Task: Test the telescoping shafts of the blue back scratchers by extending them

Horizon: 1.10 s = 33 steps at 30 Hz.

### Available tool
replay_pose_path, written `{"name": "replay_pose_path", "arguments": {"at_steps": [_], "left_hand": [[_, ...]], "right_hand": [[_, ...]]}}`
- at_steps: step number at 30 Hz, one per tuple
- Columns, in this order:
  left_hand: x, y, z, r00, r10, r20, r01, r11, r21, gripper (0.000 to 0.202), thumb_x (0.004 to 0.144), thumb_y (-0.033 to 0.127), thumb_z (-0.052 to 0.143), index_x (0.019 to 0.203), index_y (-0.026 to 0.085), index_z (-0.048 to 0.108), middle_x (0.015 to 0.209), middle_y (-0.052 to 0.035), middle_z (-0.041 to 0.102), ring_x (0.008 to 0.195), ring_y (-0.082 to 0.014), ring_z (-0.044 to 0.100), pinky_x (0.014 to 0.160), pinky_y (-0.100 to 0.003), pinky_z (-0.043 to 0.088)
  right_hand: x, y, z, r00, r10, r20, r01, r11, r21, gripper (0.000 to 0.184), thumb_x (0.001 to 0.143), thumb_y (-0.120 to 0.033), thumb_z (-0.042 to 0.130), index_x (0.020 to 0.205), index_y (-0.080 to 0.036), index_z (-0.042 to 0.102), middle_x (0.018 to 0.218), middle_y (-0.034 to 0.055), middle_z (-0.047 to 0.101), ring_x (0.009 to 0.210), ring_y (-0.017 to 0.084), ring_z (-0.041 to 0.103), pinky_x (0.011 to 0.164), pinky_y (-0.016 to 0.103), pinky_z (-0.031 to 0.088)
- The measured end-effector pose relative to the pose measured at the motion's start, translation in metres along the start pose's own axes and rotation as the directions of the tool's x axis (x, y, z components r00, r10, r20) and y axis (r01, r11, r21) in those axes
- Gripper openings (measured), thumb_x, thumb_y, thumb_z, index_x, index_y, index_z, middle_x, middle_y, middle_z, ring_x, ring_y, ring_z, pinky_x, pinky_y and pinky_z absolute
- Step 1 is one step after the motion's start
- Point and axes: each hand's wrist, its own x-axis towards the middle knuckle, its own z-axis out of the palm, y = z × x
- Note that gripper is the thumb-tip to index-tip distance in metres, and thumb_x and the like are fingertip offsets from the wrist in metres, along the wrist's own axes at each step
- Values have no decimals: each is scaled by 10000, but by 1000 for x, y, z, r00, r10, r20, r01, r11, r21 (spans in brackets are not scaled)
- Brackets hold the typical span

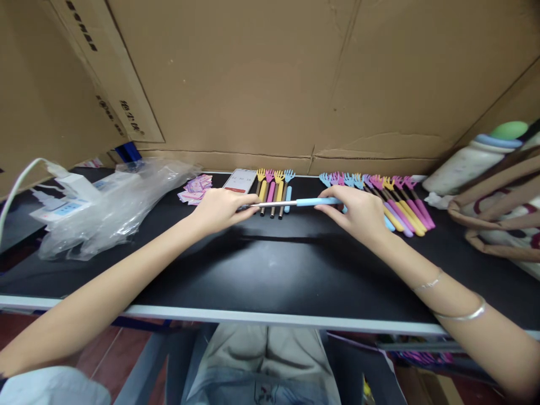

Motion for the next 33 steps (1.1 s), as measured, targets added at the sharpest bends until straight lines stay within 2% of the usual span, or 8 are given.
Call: {"name": "replay_pose_path", "arguments": {"at_steps": [5,10,15,19,23,26,29,33], "left_hand": [[0,-4,-3,999,18,48,-13,995,-104,355,920,459,370,995,264,657,749,-2,681,589,-120,569,536,-195,290],[-1,-4,-7,992,76,104,-55,979,-195,368,933,453,344,1013,265,650,725,7,667,603,-112,582,564,-187,325],[-2,-2,-4,997,63,40,-61,997,-53,404,937,463,311,997,264,657,650,-6,654,549,-124,576,513,-206,281],[-2,-1,-2,995,94,-36,-91,993,69,413,940,451,296,953,259,662,642,-18,665,565,-131,593,483,-220,233],[-2,1,-5,986,157,-64,-146,978,150,406,945,428,302,877,240,655,635,-16,662,554,-125,583,476,-232,211],[-2,3,-5,973,222,-58,-207,958,199,407,949,420,305,842,224,645,620,-12,649,544,-118,574,479,-235,215],[-3,6,-4,965,256,-60,-238,946,222,387,949,408,321,832,218,637,623,-7,642,559,-113,581,484,-236,233],[-3,9,-3,970,231,-75,-210,953,218,388,949,391,317,806,208,627,633,-9,647,567,-113,584,478,-231,238]], "right_hand": [[-2,6,1,997,-79,-26,79,997,-2,331,883,-481,467,889,-203,646,841,55,691,698,159,607,650,268,396],[-3,9,-1,995,-103,-1,103,993,-50,369,880,-506,454,899,-207,668,743,62,673,691,178,603,638,285,385],[-2,9,2,995,-73,60,72,997,30,384,893,-515,416,883,-214,655,754,46,674,613,146,571,621,263,380],[-1,10,8,987,-9,161,-9,994,106,385,890,-523,399,873,-221,638,558,-8,569,508,127,493,556,247,329],[3,9,8,926,9,378,-136,941,310,385,899,-489,379,811,-195,612,563,-19,512,520,113,448,540,235,314],[4,9,5,817,-99,568,-252,825,506,440,908,-513,341,783,-166,582,596,-17,477,536,98,417,531,226,329],[5,11,2,732,-152,664,-357,745,563,456,902,-537,341,804,-156,573,569,-37,411,509,83,369,497,218,310],[7,11,-1,758,-94,645,-373,749,548,434,887,-532,375,803,-158,578,559,-39,417,494,82,372,486,221,303]]}}
